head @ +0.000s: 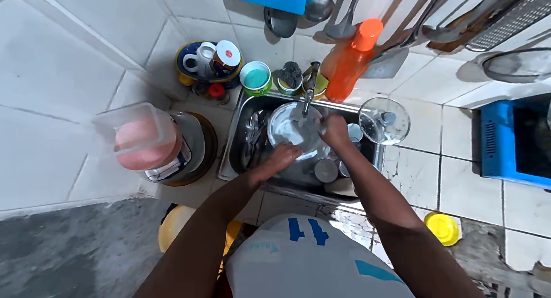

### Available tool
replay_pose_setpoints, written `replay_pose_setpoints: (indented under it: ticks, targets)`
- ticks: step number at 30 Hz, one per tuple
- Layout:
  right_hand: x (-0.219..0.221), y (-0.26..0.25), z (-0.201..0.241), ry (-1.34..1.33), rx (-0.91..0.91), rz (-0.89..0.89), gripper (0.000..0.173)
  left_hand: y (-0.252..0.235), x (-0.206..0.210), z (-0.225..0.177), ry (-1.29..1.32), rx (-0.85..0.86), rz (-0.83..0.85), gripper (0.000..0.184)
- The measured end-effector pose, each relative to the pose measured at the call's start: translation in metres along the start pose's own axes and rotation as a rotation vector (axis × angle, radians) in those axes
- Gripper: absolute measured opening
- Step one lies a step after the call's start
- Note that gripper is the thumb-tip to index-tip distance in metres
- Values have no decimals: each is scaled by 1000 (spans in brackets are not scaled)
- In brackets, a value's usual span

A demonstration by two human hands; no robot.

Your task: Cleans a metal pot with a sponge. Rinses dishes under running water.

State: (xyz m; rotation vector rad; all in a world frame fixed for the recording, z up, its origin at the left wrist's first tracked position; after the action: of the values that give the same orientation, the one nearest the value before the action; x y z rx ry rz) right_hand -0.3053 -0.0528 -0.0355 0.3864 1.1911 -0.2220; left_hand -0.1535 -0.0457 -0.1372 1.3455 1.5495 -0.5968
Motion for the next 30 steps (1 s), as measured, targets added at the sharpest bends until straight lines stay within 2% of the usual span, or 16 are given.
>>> replay_pose_setpoints:
  ticks: [3, 6, 8, 10, 14, 18, 21, 23, 24, 26, 28, 30]
  targets:
    - [-12, -39, 26, 217, 59, 55, 51, -10, 17, 10, 34, -39, 157, 33]
    - [-6, -68, 41, 318, 96, 111, 59, -18, 19, 15, 79, -44, 190, 58]
    - [-1, -80, 42, 327, 135, 139, 63, -25, 11, 14, 130, -87, 207, 59]
    - [0, -85, 41, 354, 87, 115, 62, -36, 1, 19, 258, -196, 205, 58]
    - [4, -97, 40, 431, -160, 40, 52, -72, 0, 48, 459, -478, 264, 54]
    - [7, -103, 40, 499, -451, -15, 39, -101, 7, 84, 560, -665, 73, 39]
    - [8, -108, 40, 517, -714, -60, 43, -112, 15, 100, 945, -834, -74, 41]
    - [8, -109, 39, 482, -845, -101, 42, -122, 35, 105, 1236, -860, -163, 41]
    - [8, -109, 35, 440, -837, -128, 42, -125, 42, 106, 1362, -832, -200, 43]
    - [12, -106, 19, 205, -601, -119, 46, -126, 40, 101, 1494, -762, -199, 42]
    - [38, -88, -12, -340, -243, -175, 44, -117, 38, 98, 1528, -788, -227, 36]
    - [99, -65, -39, -911, 190, -178, 46, -103, 28, 95, 1609, -910, -273, 30]
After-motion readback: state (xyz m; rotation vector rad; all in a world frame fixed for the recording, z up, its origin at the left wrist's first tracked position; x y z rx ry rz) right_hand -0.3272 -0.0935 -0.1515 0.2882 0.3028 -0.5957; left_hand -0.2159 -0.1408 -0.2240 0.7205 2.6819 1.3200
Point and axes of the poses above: each hand's wrist, its own y-axis away from the middle knuckle, its own x-axis out of the palm, z = x × y, the point moved 8 cm from there along -y, towards the middle knuckle, and after that the axes turned 9 degrees about y, right-handed, at the moved point
